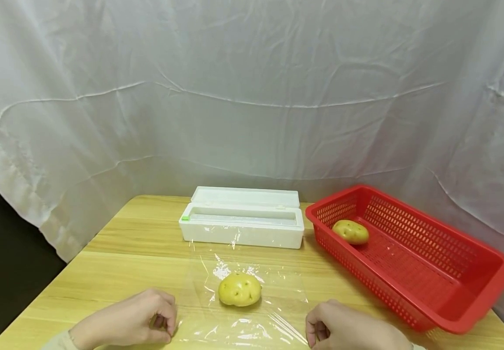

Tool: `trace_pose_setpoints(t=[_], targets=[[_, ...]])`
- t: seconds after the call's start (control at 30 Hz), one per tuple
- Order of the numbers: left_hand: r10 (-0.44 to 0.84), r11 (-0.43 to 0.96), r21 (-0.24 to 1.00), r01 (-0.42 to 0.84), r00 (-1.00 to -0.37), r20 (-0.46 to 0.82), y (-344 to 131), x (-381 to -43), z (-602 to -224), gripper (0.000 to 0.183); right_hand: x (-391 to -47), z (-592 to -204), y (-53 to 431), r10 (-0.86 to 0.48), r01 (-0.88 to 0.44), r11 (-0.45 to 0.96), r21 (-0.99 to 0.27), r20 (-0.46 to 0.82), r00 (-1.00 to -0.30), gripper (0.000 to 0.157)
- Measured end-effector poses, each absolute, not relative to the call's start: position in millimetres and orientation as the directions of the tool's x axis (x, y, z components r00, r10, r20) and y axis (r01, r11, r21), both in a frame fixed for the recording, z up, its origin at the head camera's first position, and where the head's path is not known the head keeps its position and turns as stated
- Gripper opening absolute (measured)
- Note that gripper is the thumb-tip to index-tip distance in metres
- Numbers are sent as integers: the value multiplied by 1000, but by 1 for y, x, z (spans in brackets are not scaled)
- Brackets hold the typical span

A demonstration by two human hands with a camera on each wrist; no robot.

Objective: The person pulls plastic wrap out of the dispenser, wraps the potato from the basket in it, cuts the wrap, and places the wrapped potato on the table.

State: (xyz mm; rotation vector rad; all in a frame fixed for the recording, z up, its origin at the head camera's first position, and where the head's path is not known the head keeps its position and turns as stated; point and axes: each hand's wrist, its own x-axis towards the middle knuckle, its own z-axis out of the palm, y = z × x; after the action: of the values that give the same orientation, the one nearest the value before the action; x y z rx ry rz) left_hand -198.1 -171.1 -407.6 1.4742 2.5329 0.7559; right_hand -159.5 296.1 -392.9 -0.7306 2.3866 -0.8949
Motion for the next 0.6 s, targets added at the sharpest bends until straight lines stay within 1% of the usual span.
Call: trace_pose_setpoints(t=[0.13, 0.23, 0.37, 0.47, 0.6], targets=[[837, 393, 488, 779, -523, 161, -172, -199, -404, 21, -163, -391, 299, -636, -302, 620, -724, -239, -733, 12], [831, 377, 498, 781, -523, 190, -175, -202, -400, 18, -169, -387, 301, -664, -332, 580, -744, -195, -722, 10], [812, 355, 516, 780, -530, 243, -178, -208, -395, 19, -179, -383, 305, -677, -381, 558, -737, -139, -722, 10], [786, 355, 530, 771, -552, 277, -180, -212, -391, 19, -185, -380, 307, -670, -413, 567, -713, -107, -735, 10], [739, 387, 538, 749, -601, 305, -180, -218, -388, 16, -192, -378, 309, -675, -508, 574, -643, -20, -738, 11]])
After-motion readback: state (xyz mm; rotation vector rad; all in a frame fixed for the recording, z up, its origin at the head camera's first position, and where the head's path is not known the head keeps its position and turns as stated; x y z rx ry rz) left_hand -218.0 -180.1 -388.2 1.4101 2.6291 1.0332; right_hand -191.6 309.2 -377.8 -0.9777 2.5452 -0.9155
